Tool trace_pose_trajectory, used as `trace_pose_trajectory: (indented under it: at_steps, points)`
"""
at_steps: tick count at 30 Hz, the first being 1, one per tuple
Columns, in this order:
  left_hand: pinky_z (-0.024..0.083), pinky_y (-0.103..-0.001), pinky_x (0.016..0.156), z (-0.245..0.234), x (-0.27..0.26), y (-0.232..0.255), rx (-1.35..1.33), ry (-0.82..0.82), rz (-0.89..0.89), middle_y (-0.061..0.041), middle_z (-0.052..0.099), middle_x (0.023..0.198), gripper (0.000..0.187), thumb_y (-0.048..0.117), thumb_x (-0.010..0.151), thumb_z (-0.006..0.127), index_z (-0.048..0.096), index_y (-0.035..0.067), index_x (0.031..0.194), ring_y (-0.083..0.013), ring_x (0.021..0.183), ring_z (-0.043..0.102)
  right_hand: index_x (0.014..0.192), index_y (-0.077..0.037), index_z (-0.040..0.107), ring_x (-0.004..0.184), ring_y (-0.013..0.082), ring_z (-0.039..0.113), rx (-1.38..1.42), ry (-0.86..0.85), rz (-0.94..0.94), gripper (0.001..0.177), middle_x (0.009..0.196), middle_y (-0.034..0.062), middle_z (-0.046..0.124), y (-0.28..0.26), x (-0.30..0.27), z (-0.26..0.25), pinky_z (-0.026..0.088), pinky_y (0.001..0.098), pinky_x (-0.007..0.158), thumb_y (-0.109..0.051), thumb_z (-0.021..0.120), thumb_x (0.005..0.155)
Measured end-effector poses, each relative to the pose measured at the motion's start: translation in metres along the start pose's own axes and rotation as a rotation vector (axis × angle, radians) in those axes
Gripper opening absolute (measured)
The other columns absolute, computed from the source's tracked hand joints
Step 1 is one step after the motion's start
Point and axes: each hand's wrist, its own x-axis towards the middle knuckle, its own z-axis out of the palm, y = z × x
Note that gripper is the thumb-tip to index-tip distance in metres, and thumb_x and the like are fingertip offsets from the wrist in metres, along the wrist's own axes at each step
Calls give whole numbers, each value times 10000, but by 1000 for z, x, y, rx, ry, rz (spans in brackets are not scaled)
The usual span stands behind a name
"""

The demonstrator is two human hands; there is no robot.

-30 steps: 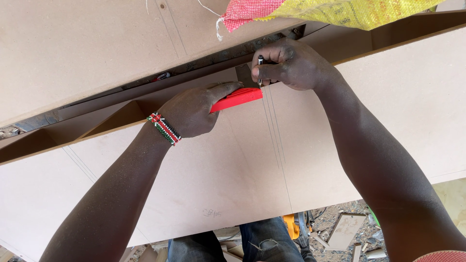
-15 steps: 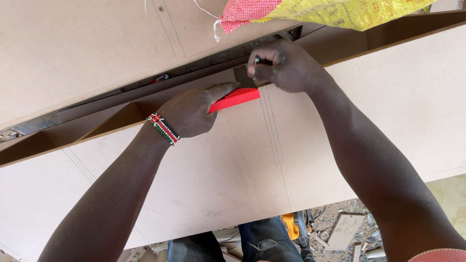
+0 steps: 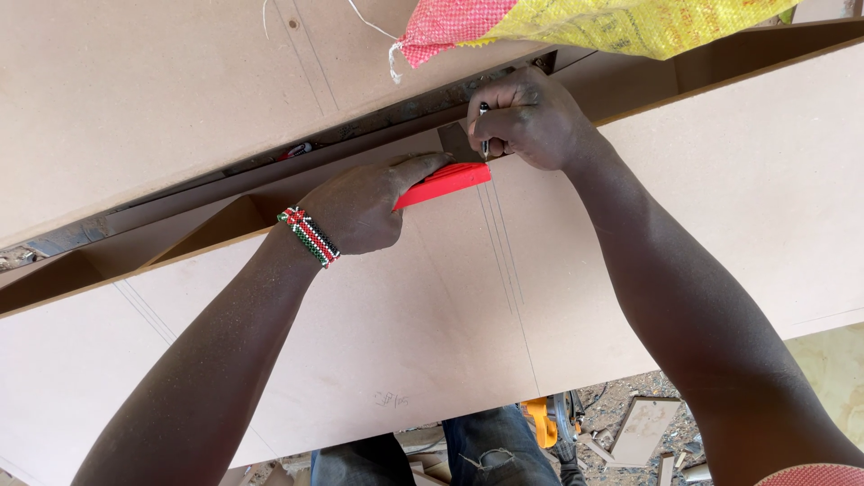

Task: The person uses a metal ruler and a pencil to draw straight lines on a large piece of light-colored wood. They reposition the ruler multiple times to mark several parallel lines across the surface of the board.

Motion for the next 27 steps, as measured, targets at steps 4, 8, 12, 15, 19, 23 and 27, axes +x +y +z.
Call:
trace_pose_trajectory:
  at_steps: [4, 8, 12, 15, 19, 23, 27]
  points:
    - [495, -439, 572, -3, -1, 6, 24, -6, -15, -84, 687, 1318, 903, -20, 758, 434, 344, 299, 1598, -342, 706, 662, 648, -69, 645, 505, 77, 507, -27, 5, 33, 117, 535, 22, 542, 4, 1, -1, 358, 227, 511, -88, 584, 747]
    - [491, -467, 561, -2, 2, 6, 35, -7, -4, -71, 667, 1372, 923, -27, 738, 445, 337, 298, 1595, -379, 707, 675, 625, -96, 644, 494, 59, 491, -120, 2, -22, 124, 525, -4, 566, 5, 2, -4, 359, 230, 517, -133, 599, 735]
    - [509, -460, 602, -2, 1, 7, 34, -20, -28, -77, 633, 1415, 919, -28, 745, 431, 335, 299, 1599, -368, 750, 681, 650, -78, 663, 497, 70, 531, -75, 6, -4, 126, 533, 17, 584, 5, 1, -2, 378, 224, 517, -93, 591, 752]
    - [503, -474, 579, -2, 4, 6, 37, 0, 1, -107, 663, 1356, 910, -29, 743, 452, 352, 293, 1588, -388, 725, 678, 626, -78, 635, 502, 62, 495, -95, 12, 13, 107, 524, 4, 567, 4, 2, -4, 375, 225, 518, -120, 606, 721]
    - [501, -492, 572, 0, 4, 2, 53, 3, 17, -102, 651, 1381, 908, -30, 746, 446, 338, 286, 1591, -403, 712, 681, 647, -93, 659, 511, 69, 516, -122, 11, 51, 120, 539, 6, 587, 5, 3, -2, 383, 237, 522, -139, 594, 737]
    - [518, -491, 596, 2, 5, -1, 42, 33, 52, -89, 645, 1406, 900, -33, 733, 448, 365, 265, 1579, -413, 747, 688, 663, -119, 666, 542, 62, 520, -165, 2, 98, 149, 566, -16, 602, 4, 3, -2, 407, 234, 567, -170, 578, 772]
    - [542, -474, 660, 0, 4, 3, 13, 37, 64, -121, 625, 1423, 895, -52, 734, 445, 376, 252, 1573, -404, 873, 703, 685, -131, 688, 546, 67, 562, -195, 16, 112, 149, 575, -10, 625, 3, 2, -1, 420, 241, 575, -188, 582, 774]
